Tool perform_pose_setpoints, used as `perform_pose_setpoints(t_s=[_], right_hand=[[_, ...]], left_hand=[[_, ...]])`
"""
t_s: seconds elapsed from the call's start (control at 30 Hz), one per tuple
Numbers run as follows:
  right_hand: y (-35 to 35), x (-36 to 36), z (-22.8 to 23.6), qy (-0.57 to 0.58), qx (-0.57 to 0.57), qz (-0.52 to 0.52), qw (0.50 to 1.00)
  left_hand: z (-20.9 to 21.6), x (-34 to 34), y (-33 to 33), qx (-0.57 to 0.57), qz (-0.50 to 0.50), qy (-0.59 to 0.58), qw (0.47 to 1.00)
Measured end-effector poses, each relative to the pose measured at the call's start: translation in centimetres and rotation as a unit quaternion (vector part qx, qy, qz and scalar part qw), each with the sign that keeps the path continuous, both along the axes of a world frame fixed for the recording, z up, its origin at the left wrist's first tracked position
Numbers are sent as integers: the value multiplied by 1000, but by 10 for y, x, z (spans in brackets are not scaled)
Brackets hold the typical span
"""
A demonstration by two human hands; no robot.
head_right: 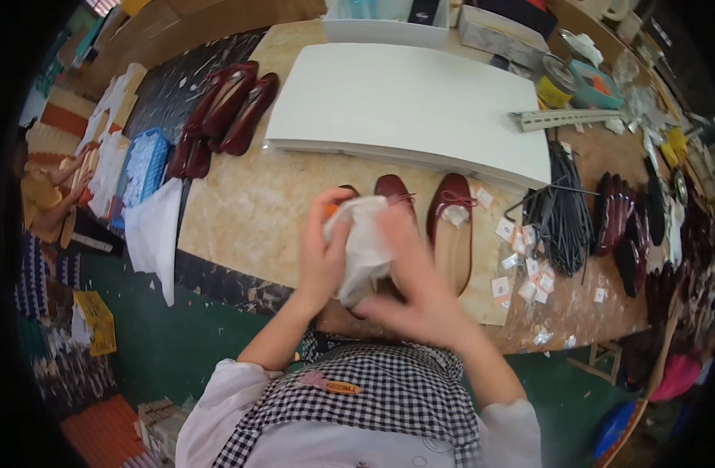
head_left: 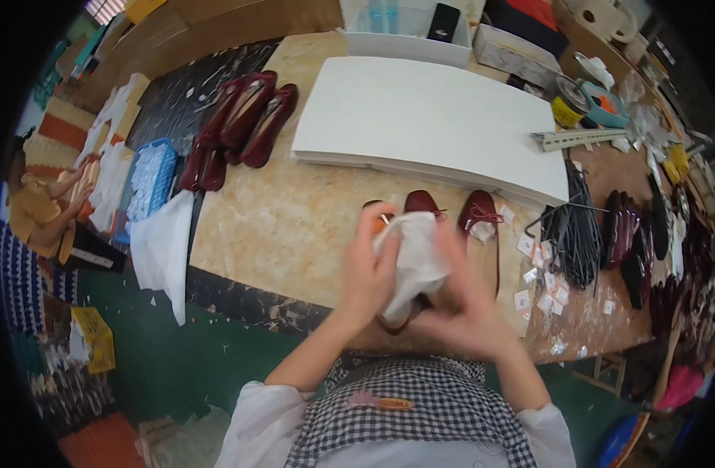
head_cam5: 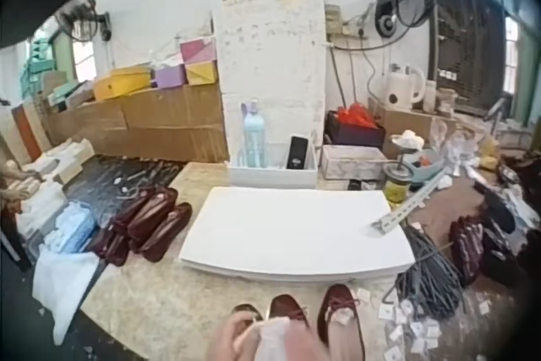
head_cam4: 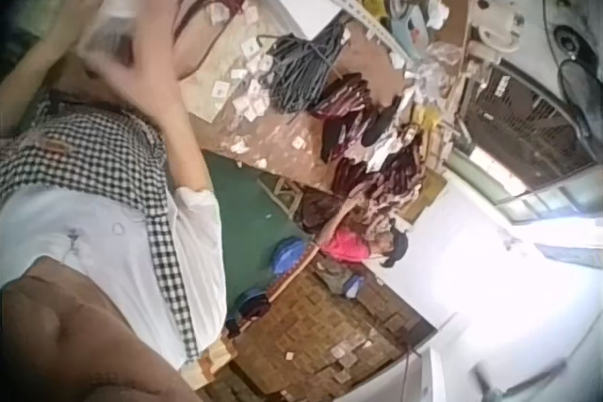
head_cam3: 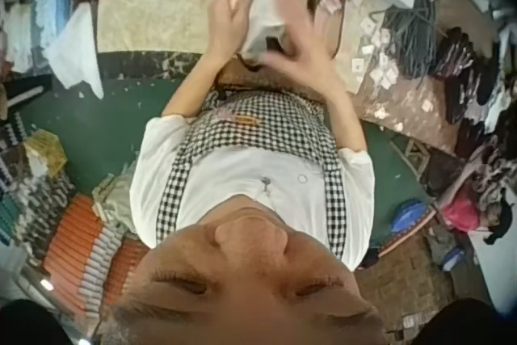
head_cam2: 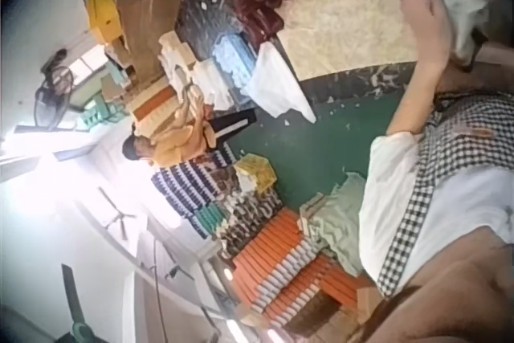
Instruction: The person cleans maroon patent leather shoes using a white cloth and a small orange tool. They wipe the exterior and interior surfaces, then insert a metal rod into the shoe to adjust the shape. The person repeats this process for multiple pairs of shoes on the table.
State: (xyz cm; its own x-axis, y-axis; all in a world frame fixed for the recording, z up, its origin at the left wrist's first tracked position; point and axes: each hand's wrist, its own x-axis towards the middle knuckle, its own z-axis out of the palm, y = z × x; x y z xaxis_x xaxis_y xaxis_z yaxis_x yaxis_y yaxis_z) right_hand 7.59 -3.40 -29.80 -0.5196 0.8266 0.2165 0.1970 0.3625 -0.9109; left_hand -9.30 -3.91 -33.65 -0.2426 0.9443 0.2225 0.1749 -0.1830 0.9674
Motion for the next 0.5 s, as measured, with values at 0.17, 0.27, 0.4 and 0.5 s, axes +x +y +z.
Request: perform_pose_setpoints(t_s=[0.17, 0.27, 0.4, 0.5], right_hand=[[32, -21, -39, -37, -30, -56, 997], [38, -27, -55, 18, -119, -19, 993], [21, -51, -88, -287, 267, 78, 917], [48, -95, -116, -361, 322, 47, 874]], left_hand=[[-19, -24, -29, -215, -143, -408, 876], [-29, -13, -61, -162, -172, 189, 953], [-53, 3, -85, -13, -184, 384, 905], [-49, 22, -74, -1, -186, 448, 875]])
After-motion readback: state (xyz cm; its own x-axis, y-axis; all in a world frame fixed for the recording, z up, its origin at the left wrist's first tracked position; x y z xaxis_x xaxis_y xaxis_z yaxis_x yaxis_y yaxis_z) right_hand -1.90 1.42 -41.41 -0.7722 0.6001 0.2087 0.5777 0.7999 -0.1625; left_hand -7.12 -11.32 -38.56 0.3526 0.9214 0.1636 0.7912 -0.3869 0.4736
